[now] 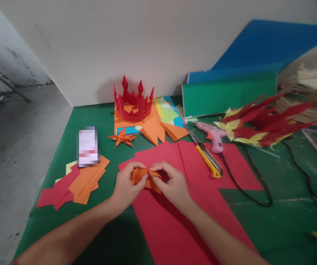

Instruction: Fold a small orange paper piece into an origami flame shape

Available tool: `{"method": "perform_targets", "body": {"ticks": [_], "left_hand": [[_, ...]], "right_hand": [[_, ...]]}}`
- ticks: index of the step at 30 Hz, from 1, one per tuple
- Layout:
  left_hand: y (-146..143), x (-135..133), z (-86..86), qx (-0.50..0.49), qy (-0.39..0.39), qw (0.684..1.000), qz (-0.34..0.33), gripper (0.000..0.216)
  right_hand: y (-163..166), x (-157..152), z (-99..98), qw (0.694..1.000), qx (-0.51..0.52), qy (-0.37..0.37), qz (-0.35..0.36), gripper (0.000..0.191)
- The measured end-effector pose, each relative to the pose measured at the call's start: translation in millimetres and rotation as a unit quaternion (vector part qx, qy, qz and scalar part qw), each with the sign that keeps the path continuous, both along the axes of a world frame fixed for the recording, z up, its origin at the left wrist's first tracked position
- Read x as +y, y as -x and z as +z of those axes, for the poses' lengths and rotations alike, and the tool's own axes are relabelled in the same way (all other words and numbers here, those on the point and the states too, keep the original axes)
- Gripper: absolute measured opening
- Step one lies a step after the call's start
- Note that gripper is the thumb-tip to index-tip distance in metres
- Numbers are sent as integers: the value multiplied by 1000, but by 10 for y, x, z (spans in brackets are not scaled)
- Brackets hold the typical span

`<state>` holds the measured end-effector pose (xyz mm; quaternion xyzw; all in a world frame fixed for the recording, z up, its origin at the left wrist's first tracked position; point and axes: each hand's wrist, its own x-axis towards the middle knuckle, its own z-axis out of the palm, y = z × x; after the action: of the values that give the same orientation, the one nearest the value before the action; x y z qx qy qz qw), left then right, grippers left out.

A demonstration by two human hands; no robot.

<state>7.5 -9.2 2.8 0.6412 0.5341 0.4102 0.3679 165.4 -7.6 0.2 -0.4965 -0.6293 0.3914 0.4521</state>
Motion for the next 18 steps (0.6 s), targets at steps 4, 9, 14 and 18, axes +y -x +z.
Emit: {"method": "perform_targets", "body": {"ticks": [4,9,14,18], "left_hand": [[-9,-5,12,-21,8,1000,-6,17],[-7,-16,11,-30,11,999,-21,19],[-6,-9,22,-15,12,1000,-11,19],[-14,-4,22,-9,20,1000,-14,18]], "right_hand": [[29,-12,8,1000,15,6,13,25],[41,-25,30,999,1,24,25,39],[27,2,5,999,10,39,2,42],[43,8,-15,999,8,38,-17,39]]}}
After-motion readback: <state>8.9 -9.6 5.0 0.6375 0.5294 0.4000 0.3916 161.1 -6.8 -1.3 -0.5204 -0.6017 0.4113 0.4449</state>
